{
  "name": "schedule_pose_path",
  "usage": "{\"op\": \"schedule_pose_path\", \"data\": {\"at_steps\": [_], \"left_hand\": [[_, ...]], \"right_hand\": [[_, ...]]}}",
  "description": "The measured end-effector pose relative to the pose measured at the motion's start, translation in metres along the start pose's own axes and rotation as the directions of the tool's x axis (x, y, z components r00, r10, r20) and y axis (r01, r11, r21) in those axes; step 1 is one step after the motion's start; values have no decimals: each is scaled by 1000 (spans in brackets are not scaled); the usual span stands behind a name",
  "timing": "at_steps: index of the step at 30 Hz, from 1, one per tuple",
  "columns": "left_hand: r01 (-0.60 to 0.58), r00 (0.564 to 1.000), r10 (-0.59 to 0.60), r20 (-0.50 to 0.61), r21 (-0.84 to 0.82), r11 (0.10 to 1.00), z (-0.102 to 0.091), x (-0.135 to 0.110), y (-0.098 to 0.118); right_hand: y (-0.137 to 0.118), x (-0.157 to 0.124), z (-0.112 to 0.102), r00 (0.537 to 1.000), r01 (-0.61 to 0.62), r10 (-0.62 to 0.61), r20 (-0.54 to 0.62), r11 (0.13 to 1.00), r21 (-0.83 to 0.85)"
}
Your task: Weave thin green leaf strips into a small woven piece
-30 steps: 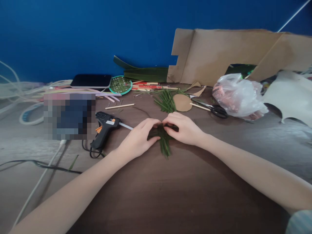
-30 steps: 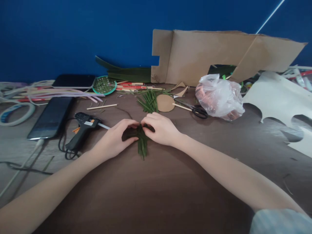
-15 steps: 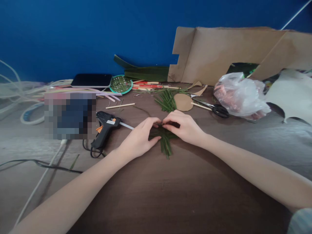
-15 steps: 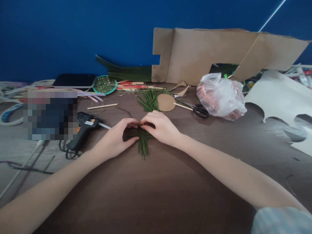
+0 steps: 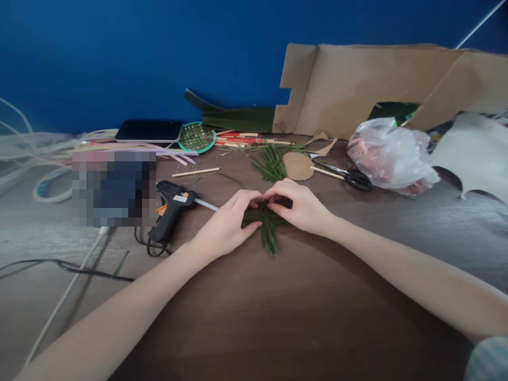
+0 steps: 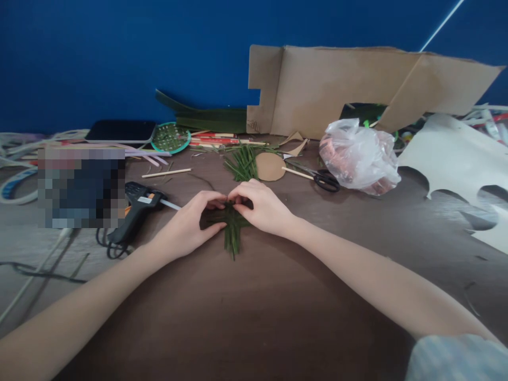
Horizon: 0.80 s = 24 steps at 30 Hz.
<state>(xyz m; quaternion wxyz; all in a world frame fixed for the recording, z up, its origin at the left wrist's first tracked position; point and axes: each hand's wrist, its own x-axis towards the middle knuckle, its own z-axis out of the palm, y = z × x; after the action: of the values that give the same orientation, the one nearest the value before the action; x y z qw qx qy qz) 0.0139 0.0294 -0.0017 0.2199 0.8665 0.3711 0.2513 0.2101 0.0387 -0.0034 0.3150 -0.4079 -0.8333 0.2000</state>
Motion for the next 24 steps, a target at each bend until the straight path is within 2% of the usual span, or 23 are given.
{"op": "schedule_pose_path", "data": {"at_steps": [6,15,24], "left_hand": [[39,999,-39,23,13,999,0,0,1],[-145,987,138,79,91,985,-4,2,-1],[-126,990,116,82,126,984,-3,2,-1]], "right_hand": [[-2,-1,-1,999,-32,33,-23,999,38],[-1,-1,0,995,-96,98,-18,993,64],[2,-1,2,994,-110,111,-2,989,102]]}}
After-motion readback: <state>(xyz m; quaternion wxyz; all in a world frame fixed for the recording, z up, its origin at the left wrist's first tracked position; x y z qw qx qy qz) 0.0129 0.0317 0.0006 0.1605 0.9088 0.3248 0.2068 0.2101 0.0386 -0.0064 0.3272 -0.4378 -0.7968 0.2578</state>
